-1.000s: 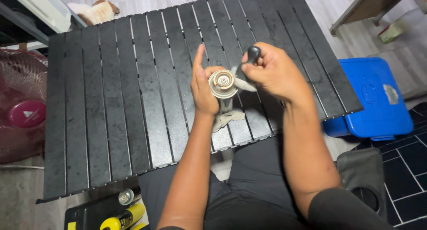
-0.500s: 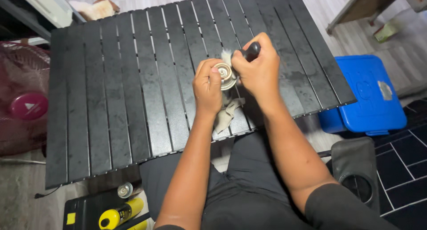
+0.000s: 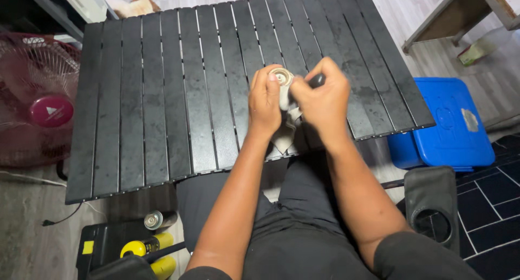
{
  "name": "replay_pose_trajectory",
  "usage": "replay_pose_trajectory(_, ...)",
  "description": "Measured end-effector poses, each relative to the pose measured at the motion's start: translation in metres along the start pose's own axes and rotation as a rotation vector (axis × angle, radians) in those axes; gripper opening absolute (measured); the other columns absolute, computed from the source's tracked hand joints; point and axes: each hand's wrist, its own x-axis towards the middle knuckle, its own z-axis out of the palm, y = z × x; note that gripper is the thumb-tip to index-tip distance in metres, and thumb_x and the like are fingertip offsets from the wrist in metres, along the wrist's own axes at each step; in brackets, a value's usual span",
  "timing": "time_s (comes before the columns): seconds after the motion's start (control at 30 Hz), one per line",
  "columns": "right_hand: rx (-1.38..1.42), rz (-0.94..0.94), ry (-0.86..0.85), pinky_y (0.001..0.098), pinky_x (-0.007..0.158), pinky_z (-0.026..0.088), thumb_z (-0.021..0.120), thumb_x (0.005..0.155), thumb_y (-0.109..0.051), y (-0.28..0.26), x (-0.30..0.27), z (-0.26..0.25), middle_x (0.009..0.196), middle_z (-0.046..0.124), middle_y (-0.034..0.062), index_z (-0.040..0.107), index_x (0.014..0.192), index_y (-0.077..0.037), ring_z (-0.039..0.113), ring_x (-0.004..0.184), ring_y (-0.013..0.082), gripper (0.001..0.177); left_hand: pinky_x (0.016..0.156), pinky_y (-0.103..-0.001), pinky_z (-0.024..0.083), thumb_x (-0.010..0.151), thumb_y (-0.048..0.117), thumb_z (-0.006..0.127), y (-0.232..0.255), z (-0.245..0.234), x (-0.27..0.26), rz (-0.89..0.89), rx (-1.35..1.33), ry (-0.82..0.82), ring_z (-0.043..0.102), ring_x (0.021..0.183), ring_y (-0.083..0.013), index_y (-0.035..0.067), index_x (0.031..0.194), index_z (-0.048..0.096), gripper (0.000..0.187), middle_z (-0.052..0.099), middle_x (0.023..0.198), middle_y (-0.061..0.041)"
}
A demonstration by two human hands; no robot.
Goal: The person cleans a yellow spray can and a red spray can using a white cloth and a small brush. They wipe the exterior of the yellow can and then scrub the top nozzle of the red can with the brush.
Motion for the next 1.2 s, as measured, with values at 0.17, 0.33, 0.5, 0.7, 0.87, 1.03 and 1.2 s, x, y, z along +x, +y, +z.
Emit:
replay_pose_trajectory(0.17, -0.069, -0.013, 0.156, 0.0293, 0.054, 0.044, 0.078, 0.085, -0.009, 0.009, 0.009, 0.010, 0.063, 0.059, 0.0056, 0.053, 0.079, -0.003, 0.053, 0.060, 0.0089, 0.026, 0.097, -0.037, 0.051, 0.114, 0.027, 0.043, -0.002, -0.003, -0.005, 0.085, 0.012, -0.023, 0.065, 0.108, -0.0303, 0.000, 0.122, 0.060, 0.033, 0.065, 0.116, -0.016)
replay_pose_trajectory(0.33, -0.060, -0.058, 0.026, 0.0299, 0.060, 0.047, 0.079, 0.083, -0.008, 0.001, -0.018, 0.000, 0.067, 0.060, 0.0056, 0.055, 0.076, -0.004, 0.055, 0.066, 0.0100, 0.026, 0.096, -0.039, 0.052, 0.113, 0.034, 0.044, 0.001, -0.009, -0.004, 0.052, -0.061, -0.072, 0.068, 0.108, -0.0304, -0.001, 0.125, 0.058, 0.039, 0.069, 0.114, -0.017)
replay_pose_trajectory(0.5, -0.059, -0.004, 0.121, 0.0307, 0.058, 0.046, 0.076, 0.085, -0.009, -0.007, -0.010, 0.004, 0.066, 0.058, 0.0051, 0.054, 0.079, -0.003, 0.055, 0.064, 0.0103, 0.024, 0.092, -0.038, 0.055, 0.111, 0.037, 0.046, 0.003, -0.005, -0.006, -0.028, -0.087, -0.066, 0.071, 0.104, -0.0286, -0.001, 0.125, 0.055, 0.042, 0.072, 0.110, -0.016)
replay_pose_trajectory(0.7, -0.079, -0.026, 0.146, 0.0306, 0.059, 0.046, 0.077, 0.086, -0.008, 0.006, -0.006, 0.006, 0.068, 0.058, 0.0062, 0.054, 0.081, -0.003, 0.054, 0.065, 0.0106, 0.024, 0.091, -0.037, 0.054, 0.111, 0.037, 0.046, -0.003, -0.002, -0.008, -0.010, -0.086, -0.070, 0.071, 0.103, -0.0276, -0.001, 0.125, 0.055, 0.041, 0.072, 0.110, -0.016)
replay_pose_trajectory(0.87, -0.074, -0.157, 0.056, 0.0314, 0.060, 0.046, 0.077, 0.083, -0.006, 0.004, -0.011, 0.000, 0.070, 0.058, 0.0084, 0.054, 0.081, -0.003, 0.055, 0.067, 0.0120, 0.023, 0.092, -0.038, 0.054, 0.113, 0.037, 0.045, -0.001, -0.005, -0.005, 0.001, -0.144, -0.052, 0.070, 0.103, -0.0273, 0.000, 0.125, 0.055, 0.041, 0.071, 0.110, -0.016)
replay_pose_trajectory(1.03, -0.132, -0.010, 0.172, 0.0309, 0.055, 0.046, 0.078, 0.084, -0.009, 0.008, 0.009, 0.005, 0.064, 0.058, 0.0067, 0.056, 0.085, -0.003, 0.056, 0.059, 0.0107, 0.024, 0.089, -0.038, 0.055, 0.111, 0.039, 0.045, 0.001, -0.002, -0.009, -0.032, -0.115, -0.085, 0.070, 0.100, -0.0265, 0.000, 0.125, 0.055, 0.043, 0.071, 0.108, -0.015)
replay_pose_trajectory(1.2, -0.090, -0.104, 0.022, 0.0309, 0.056, 0.046, 0.075, 0.084, -0.005, 0.004, -0.001, -0.004, 0.066, 0.060, 0.0065, 0.053, 0.080, -0.003, 0.058, 0.062, 0.0099, 0.022, 0.090, -0.038, 0.055, 0.112, 0.039, 0.046, 0.001, -0.004, -0.006, 0.004, -0.117, -0.079, 0.071, 0.101, -0.0267, 0.000, 0.125, 0.055, 0.043, 0.071, 0.108, -0.015)
